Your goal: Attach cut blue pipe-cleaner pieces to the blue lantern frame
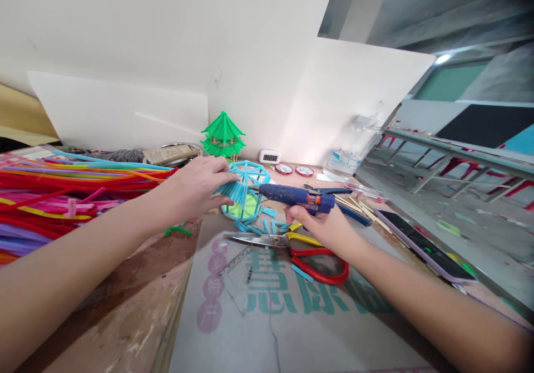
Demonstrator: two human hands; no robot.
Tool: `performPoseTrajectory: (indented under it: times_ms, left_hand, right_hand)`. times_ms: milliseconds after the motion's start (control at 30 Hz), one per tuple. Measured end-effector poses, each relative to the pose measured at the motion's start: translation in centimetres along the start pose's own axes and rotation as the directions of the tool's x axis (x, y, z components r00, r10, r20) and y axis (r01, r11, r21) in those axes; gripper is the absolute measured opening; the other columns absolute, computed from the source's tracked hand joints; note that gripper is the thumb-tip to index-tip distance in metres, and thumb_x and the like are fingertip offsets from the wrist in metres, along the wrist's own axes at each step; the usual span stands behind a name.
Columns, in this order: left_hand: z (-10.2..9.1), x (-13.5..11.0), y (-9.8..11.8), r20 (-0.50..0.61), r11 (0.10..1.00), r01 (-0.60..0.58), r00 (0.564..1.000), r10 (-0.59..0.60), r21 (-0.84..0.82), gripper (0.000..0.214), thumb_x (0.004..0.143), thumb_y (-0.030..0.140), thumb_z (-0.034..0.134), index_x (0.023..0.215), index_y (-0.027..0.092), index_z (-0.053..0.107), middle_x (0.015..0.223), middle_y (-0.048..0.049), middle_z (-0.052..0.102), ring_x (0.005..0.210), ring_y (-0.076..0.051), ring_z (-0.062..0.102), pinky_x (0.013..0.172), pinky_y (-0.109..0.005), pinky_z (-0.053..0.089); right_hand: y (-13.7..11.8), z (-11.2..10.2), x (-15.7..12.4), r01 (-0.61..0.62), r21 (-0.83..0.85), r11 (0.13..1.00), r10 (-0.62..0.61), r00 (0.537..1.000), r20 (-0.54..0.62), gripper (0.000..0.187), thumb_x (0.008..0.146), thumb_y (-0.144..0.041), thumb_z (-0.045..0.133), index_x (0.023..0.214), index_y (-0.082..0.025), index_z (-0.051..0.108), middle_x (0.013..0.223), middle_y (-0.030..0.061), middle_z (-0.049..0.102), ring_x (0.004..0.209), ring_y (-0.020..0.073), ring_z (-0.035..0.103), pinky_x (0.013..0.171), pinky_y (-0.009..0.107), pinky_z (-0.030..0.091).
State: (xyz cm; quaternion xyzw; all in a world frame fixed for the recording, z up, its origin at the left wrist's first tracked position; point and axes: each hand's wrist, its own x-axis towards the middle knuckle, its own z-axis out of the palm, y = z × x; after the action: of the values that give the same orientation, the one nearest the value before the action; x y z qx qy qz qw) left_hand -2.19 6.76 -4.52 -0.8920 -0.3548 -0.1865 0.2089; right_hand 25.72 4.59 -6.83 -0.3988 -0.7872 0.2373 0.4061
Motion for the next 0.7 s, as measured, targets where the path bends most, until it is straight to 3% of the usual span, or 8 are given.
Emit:
performPoseTrajectory:
  times_ms: [100, 267, 700]
  left_hand:
    - [0.02, -0.02, -0.02, -0.007, 1.000, -0.004, 1.000, 0.004, -0.007, 0.033, 0.085, 0.036, 0.063, 0.112, 0.017, 0.064, 0.098, -0.0077, 0.058, 0.092, -0.023, 0.054, 0.080, -0.034, 0.043]
    - [-0.08, -0.03, 0.03, 0.005, 1.000, -0.004, 1.000, 0.004, -0.002, 0.032, 0.085, 0.034, 0.062, 0.112, 0.016, 0.064, 0.098, -0.0087, 0.058, 0.092, -0.023, 0.054, 0.079, -0.035, 0.043]
    - [-0.28, 0.01, 0.16, 0.025, 1.000, 0.003, 1.000, -0.003, 0.008, 0.032, 0.086, 0.035, 0.061, 0.112, 0.017, 0.063, 0.099, -0.0084, 0.058, 0.092, -0.023, 0.054, 0.079, -0.034, 0.043]
  right_hand:
    - [-0.18, 0.21, 0.03, -0.008, 0.006, 1.000, 0.009, 0.999, -0.049, 0.022, 0.081, -0.040, 0.060, 0.087, -0.019, 0.065, 0.079, 0.0040, 0.073, 0.073, 0.0210, 0.068, 0.067, 0.033, 0.057]
    - [-0.38, 0.41, 0.15, 0.045, 0.012, 0.999, -0.044, 0.995, -0.091, 0.022, 0.078, -0.037, 0.063, 0.094, -0.022, 0.066, 0.095, 0.0036, 0.074, 0.089, 0.0248, 0.069, 0.079, 0.038, 0.058]
    - [-0.26, 0.36, 0.27, 0.017, 0.011, 1.000, -0.016, 0.997, -0.075, 0.016, 0.079, -0.036, 0.062, 0.084, -0.022, 0.067, 0.084, 0.0032, 0.076, 0.083, 0.0255, 0.071, 0.077, 0.039, 0.059]
